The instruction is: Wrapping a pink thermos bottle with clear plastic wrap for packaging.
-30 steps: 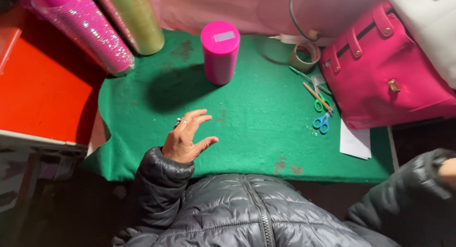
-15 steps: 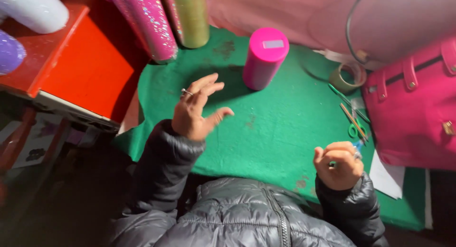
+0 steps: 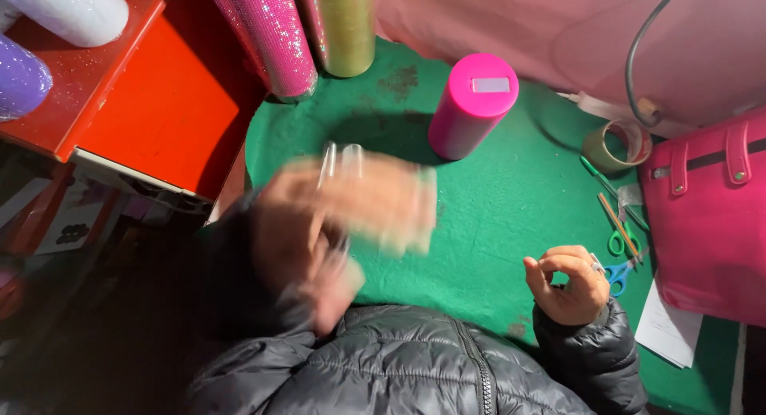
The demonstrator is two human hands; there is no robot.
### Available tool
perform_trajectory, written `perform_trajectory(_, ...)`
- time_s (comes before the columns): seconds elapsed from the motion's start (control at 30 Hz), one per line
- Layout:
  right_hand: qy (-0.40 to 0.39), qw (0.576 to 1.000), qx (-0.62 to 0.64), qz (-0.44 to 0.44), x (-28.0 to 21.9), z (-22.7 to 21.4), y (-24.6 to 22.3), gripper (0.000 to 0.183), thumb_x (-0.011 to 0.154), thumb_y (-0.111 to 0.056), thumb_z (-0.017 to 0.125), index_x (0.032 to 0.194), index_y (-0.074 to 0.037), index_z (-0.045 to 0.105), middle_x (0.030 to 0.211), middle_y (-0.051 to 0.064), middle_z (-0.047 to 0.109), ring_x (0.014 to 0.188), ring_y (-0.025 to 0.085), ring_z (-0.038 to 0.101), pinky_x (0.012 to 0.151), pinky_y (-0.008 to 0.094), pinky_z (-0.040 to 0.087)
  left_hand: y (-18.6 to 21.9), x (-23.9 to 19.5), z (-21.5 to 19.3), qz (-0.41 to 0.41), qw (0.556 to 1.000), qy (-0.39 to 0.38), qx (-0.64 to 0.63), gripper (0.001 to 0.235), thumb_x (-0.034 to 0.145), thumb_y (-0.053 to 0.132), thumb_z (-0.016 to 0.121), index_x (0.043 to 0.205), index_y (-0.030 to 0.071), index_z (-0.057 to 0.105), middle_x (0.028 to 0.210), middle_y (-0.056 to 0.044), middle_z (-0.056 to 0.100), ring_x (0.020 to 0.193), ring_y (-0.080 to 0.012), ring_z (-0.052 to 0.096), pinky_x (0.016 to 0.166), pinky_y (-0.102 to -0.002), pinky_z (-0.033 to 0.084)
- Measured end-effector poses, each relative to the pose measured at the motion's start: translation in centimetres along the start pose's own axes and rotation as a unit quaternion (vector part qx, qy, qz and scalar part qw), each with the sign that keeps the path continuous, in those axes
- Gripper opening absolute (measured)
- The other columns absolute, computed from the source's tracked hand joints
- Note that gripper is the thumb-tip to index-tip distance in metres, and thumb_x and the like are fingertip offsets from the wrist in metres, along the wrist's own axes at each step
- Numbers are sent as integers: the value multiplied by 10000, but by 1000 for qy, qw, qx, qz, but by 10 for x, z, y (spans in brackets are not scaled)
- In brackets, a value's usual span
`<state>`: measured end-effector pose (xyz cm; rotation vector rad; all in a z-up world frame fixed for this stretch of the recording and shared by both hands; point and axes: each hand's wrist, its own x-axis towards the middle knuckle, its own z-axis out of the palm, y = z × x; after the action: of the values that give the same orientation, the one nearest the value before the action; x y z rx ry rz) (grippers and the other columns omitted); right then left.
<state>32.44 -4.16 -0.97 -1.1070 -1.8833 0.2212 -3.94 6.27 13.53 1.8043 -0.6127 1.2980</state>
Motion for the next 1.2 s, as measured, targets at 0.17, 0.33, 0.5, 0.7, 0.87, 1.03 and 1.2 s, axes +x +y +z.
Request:
perform_trajectory(0.17, -14, 999, 38, 18, 3, 6, 10, 280, 818, 69, 804, 966, -47, 596, 858, 67, 630, 651, 99, 594, 585, 244, 479, -72, -41, -27, -313, 779, 64, 540, 942, 831, 398, 937, 1526, 180, 341, 1490, -214, 543, 1401, -347, 562, 1194, -450, 470)
perform_trajectory(0.33, -25, 999, 36, 23, 0, 13, 16, 286, 812, 56, 811, 974, -49, 601, 873, 66, 633, 651, 104, 600, 587, 249, 483, -169, -99, -20, -395, 771, 108, 488, 1322, 694, 515, 995, 1618, 74, 158, 1620, -270, 337, 1505, -416, 370, 1225, -478, 357)
perform_trajectory(0.5, -22, 999, 35, 25, 0, 17, 20, 302, 804, 51, 816, 1000, -48, 608, 885, 71, 638, 635, 98, 602, 587, 254, 481, -220, -118, -12, -404, 786, 170, 435, 1435, 652, 503, 1006, 1622, 61, 46, 1622, -290, 305, 1494, -439, 365, 1212, -501, 352)
perform_trajectory(0.7, -7, 996, 50, 79, -6, 25, 37, 457, 821, 58, 826, 1188, -39, 572, 1008, 74, 611, 708, 115, 646, 642, 271, 523, -229, -115, -4, -411, 787, 216, 407, 1366, 671, 466, 989, 1629, 78, 97, 1506, -237, 511, 1365, -387, 569, 1167, -471, 433)
perform_trajectory(0.87, 18, 993, 49, 106, 14, 28, 25, 940, 744, -99, 918, 1510, -45, 376, 1446, 156, 436, 1202, 254, 614, 944, 365, 572, -200, -95, 31, -379, 811, 199, 398, 1276, 675, 425, 995, 1606, 63, 202, 1432, -210, 596, 1323, -374, 602, 1132, -457, 486)
perform_trajectory(1.03, 1, 992, 43, 115, 9, 30, 30, 1081, 704, -187, 956, 1565, -49, 318, 1545, 166, 372, 1383, 304, 516, 1114, 438, 498, -169, -85, 70, -386, 858, 118, 318, 1192, 673, 409, 984, 1568, 55, 282, 1361, -191, 654, 1263, -346, 672, 1098, -431, 531)
perform_trajectory(1.2, -21, 990, 41, 131, -4, 25, 32, 1083, 694, -180, 958, 1566, -51, 327, 1560, 158, 368, 1374, 298, 529, 1103, 434, 494, -115, -97, 46, -420, 835, 140, 327, 1131, 711, 391, 964, 1563, 43, 307, 1376, -181, 662, 1272, -327, 684, 1067, -414, 563)
